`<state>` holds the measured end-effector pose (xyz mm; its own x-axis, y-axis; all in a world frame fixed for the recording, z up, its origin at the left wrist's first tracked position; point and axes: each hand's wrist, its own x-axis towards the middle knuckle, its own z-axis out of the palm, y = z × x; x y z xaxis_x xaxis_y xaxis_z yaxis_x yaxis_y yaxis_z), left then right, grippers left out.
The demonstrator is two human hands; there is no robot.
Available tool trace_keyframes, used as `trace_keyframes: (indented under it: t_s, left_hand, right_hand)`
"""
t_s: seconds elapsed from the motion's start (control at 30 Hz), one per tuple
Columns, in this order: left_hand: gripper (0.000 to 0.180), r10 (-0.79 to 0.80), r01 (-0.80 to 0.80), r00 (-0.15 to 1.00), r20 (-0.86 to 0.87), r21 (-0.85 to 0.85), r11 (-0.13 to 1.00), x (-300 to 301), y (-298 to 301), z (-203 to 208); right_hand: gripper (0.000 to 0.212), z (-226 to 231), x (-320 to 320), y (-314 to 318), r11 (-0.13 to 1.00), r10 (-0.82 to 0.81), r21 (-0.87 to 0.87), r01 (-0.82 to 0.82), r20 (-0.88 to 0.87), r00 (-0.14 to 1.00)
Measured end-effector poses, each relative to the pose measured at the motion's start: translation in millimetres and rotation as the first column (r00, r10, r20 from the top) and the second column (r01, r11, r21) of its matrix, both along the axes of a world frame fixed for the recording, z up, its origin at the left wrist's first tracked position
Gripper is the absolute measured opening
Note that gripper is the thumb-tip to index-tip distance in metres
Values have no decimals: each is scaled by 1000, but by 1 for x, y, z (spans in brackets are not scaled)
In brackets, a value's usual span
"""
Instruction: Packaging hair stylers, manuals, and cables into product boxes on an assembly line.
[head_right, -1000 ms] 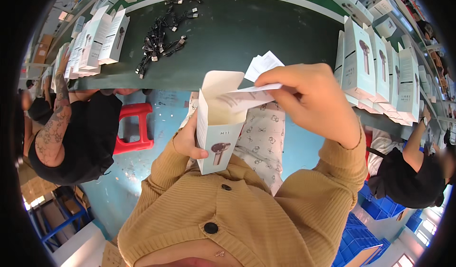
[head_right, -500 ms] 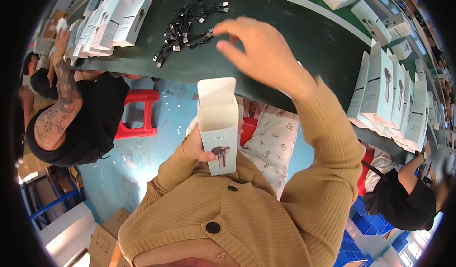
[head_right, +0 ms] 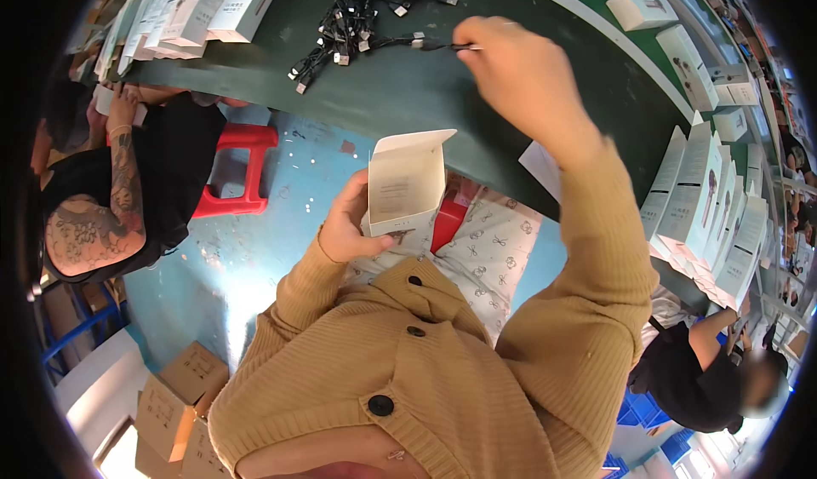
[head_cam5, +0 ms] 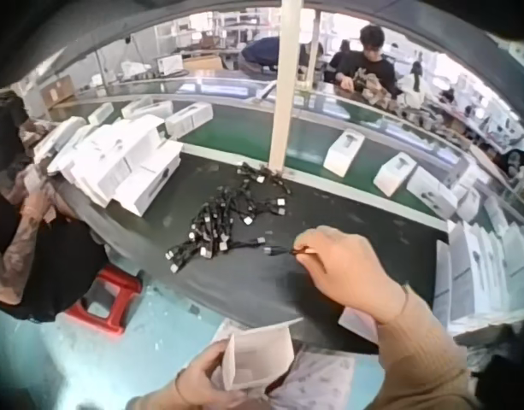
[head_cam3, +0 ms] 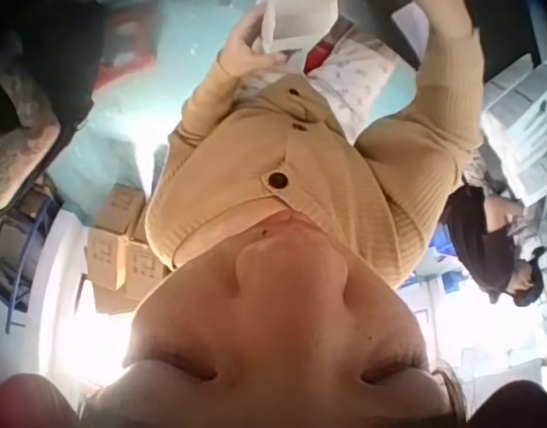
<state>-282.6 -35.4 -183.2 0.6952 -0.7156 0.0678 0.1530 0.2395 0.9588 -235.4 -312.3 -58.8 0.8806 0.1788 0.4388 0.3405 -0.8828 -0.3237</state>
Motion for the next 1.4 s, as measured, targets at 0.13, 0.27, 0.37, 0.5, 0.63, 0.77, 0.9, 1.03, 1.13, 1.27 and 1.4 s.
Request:
trace_keyframes:
  t_s: [0.13, 0.27, 0.37, 0.5, 0.63, 0.77, 0.9, 1.03, 1.13, 1.27, 1.4]
  left_hand:
    - [89, 7, -11, 998, 66, 64, 998, 2, -6, 0]
    - [91, -44, 37, 995, 92, 79, 996, -3, -17, 1]
    - [91, -92, 88, 993, 73, 56, 995, -11, -28, 2]
    - [90, -171, 169, 979, -111, -34, 985, -17, -43, 21]
    - [85, -128, 69, 933, -337, -183, 981, -33, -85, 58]
    - [104, -214, 126, 917, -337, -263, 956, -43, -139, 82]
    - [95, -383, 327, 900, -209, -260, 909, -44, -192, 115]
    - [74, -473, 477, 846, -247, -45, 878, -44, -245, 121]
    - [82, -524, 561, 791, -315, 35, 827, -53, -286, 133]
    - [96, -589, 660, 734, -338, 150, 736, -68, -338, 135]
    - [102, -608, 659, 746, -271, 175, 731, -79, -368, 120]
  right_hand:
    - [18, 77, -72, 9, 985, -64, 160, 62, 4, 998]
    - [28, 83, -109, 27, 973, 208, 109, -204, -32, 978]
    - [35, 69, -122, 29, 961, 244, -101, -257, -130, 961]
    - [46, 71, -146, 18, 988, 111, 109, -105, -43, 993]
    - [68, 38, -186, 21, 966, -111, 216, 145, -163, 980]
    - [85, 30, -214, 27, 880, -356, 220, 421, -282, 891]
    - [63, 70, -237, -30, 792, -595, 184, 583, 14, 804]
    - [47, 106, -258, -99, 518, -853, 264, 814, 90, 514]
    - [45, 110, -276, -165, 379, -918, -65, 923, 102, 384]
    - [48, 85, -291, -214, 369, -901, -233, 900, 151, 408]
    - [43, 73, -297, -209, 351, -790, -222, 910, 452, 415]
